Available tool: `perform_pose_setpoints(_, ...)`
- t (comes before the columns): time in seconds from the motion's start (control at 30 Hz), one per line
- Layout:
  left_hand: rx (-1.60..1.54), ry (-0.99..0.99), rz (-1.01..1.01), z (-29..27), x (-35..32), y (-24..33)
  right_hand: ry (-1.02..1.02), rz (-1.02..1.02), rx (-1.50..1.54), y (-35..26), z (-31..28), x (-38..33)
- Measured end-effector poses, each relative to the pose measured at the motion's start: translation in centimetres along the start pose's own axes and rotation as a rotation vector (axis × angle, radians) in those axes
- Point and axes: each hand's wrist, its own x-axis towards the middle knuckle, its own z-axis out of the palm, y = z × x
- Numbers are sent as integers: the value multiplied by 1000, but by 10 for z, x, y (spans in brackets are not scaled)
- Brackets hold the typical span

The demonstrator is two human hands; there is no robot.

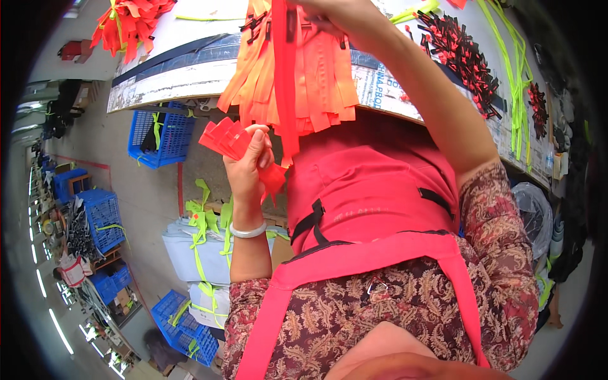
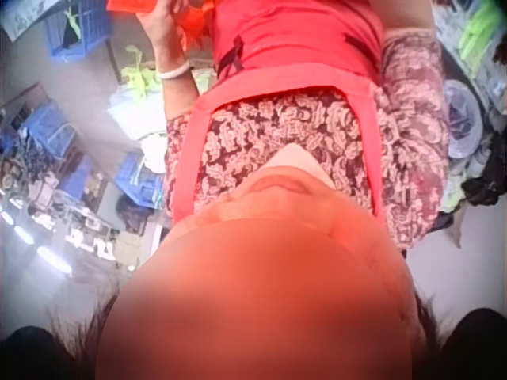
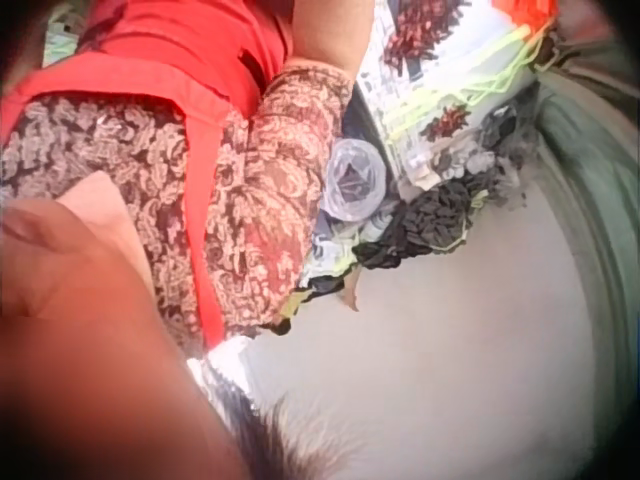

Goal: Threading orange fabric straps through black plastic buckles to assemble industrial components at a workbench.

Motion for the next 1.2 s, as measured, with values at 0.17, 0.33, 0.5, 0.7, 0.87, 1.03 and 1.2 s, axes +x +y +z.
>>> perform_pose_setpoints(0.17, -119, -107, -180, 22, 8, -3, 298, -283, -253, 96, -15, 71)
perform_pose_setpoints(0.33, -209, -232, -321, 25, 15, -16, -96, -97, -72, 86, 22, -49)
perform_pose_setpoints(0.5, -215, -341, -472, 35, 20, -25, -287, -292, -267, 85, 34, -99)
perform_pose_setpoints(0.7, -103, -380, -503, 43, 19, -37, -291, -44, -153, 91, 28, -109)
perform_pose_setpoints(0.87, 13, -417, -467, 49, 14, -38, -363, 142, -21, 97, 22, -109)
perform_pose_setpoints(1.03, -11, -436, -569, 46, 11, -37, -227, 27, -54, 99, 22, -107)
perform_pose_setpoints(1.2, -116, -343, -621, 44, 12, -40, -104, -353, -220, 110, 30, -119)
